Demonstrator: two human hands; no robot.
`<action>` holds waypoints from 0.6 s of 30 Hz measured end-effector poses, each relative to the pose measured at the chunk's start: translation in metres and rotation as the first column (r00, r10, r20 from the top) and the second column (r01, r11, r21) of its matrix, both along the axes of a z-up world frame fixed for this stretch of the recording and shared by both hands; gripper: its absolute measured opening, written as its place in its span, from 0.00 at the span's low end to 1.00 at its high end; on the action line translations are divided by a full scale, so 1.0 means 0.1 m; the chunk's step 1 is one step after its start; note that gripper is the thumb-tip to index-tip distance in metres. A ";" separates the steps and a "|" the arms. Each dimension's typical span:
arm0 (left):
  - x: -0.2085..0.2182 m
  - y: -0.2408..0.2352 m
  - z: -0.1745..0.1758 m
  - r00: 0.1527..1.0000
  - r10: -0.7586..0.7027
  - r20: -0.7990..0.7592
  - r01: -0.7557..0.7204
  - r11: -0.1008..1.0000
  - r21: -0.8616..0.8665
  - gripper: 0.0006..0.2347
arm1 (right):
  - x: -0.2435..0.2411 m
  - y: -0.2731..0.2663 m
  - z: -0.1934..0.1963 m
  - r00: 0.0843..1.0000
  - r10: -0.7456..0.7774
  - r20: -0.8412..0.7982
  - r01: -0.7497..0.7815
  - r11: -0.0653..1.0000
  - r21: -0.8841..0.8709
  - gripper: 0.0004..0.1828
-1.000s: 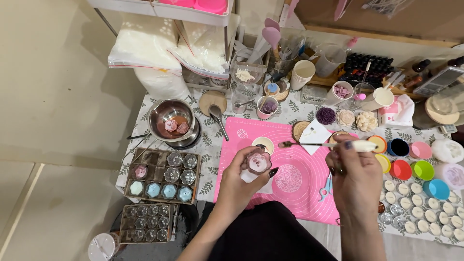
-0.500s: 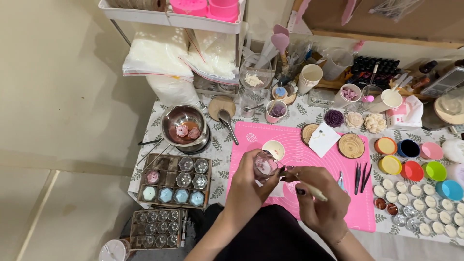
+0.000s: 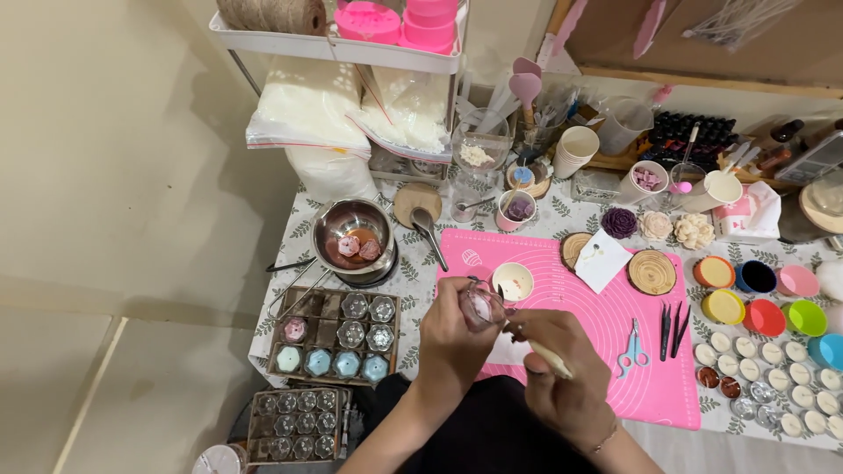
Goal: Preparing and assembling decorative wax candles, including tool cleaning and component placement.
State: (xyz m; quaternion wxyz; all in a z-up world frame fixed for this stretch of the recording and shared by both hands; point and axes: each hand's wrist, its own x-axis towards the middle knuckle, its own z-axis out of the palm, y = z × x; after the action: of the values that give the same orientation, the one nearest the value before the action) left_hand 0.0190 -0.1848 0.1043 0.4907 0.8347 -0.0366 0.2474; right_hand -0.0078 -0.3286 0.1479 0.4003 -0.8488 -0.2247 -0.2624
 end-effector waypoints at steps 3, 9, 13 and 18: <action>-0.03 0.00 -0.04 0.996 -0.059 0.069 0.059 0.998 0.000 0.16 | 0.02 0.01 0.06 0.999 0.035 0.029 -0.035 0.999 0.016 0.20; -0.11 -0.07 -0.08 0.996 -0.085 0.004 0.085 0.984 -0.157 0.14 | 0.10 0.08 0.02 0.998 0.046 0.046 -0.052 0.988 0.143 0.21; -0.12 -0.04 0.00 0.992 -0.128 -0.012 0.123 0.973 -0.194 0.18 | 0.18 0.17 -0.04 0.984 0.049 0.172 -0.084 0.975 0.206 0.19; -0.16 -0.07 -0.03 0.992 -0.118 -0.049 0.106 0.975 -0.193 0.19 | 0.26 0.21 -0.16 0.978 0.056 0.200 -0.111 0.954 0.279 0.17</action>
State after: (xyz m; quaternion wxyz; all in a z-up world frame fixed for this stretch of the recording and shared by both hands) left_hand 0.0026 -0.1916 0.1017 0.5821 0.7877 -0.0452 0.1967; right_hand 0.0182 -0.3080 0.1321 0.5073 -0.7421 -0.2570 -0.3547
